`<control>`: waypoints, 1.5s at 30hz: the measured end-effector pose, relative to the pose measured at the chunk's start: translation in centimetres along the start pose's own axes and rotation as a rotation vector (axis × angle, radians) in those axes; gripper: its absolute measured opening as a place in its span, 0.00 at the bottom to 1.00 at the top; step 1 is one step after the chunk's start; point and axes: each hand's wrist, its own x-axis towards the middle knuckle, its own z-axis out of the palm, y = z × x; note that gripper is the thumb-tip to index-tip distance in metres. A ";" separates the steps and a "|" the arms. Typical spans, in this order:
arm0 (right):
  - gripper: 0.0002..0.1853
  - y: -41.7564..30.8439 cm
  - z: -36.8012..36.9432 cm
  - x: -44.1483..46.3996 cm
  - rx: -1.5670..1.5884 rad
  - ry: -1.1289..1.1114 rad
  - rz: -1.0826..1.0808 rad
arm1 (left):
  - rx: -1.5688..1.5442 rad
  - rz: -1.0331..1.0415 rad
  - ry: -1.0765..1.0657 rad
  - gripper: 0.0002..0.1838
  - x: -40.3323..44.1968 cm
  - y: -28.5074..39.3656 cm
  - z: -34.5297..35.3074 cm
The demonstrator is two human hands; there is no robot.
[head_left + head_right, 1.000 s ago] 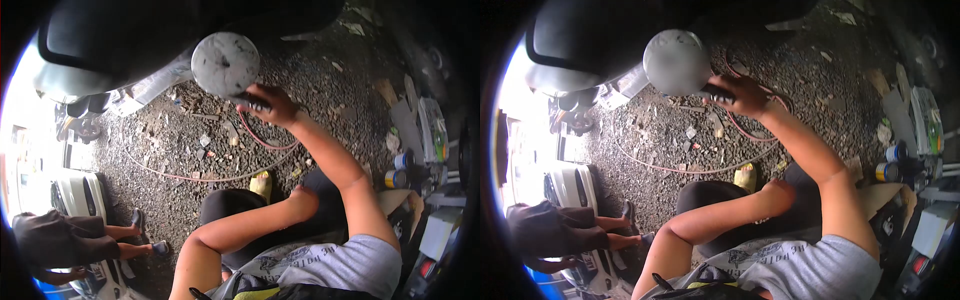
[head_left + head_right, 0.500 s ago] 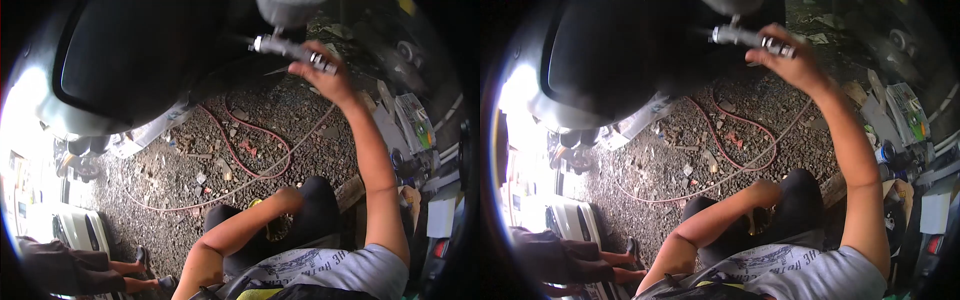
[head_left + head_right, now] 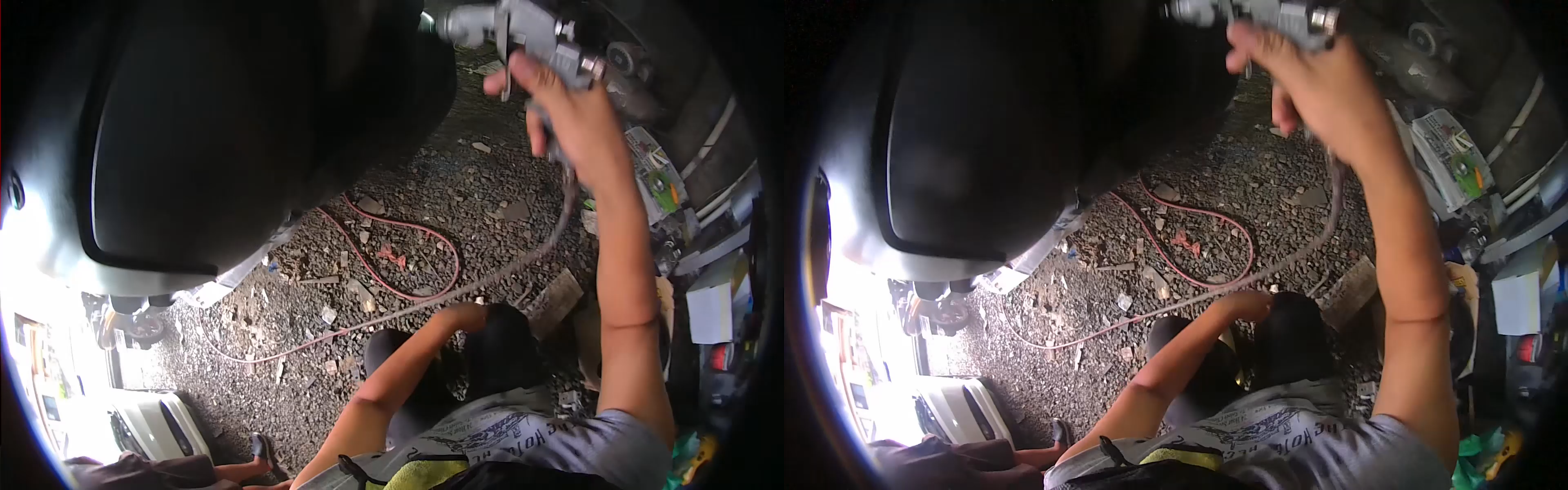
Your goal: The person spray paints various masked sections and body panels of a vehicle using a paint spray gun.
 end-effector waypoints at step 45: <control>0.27 -18.5 -7.2 -9.5 0.069 -0.041 0.788 | -0.303 -0.044 0.828 0.26 -32.1 22.3 -22.3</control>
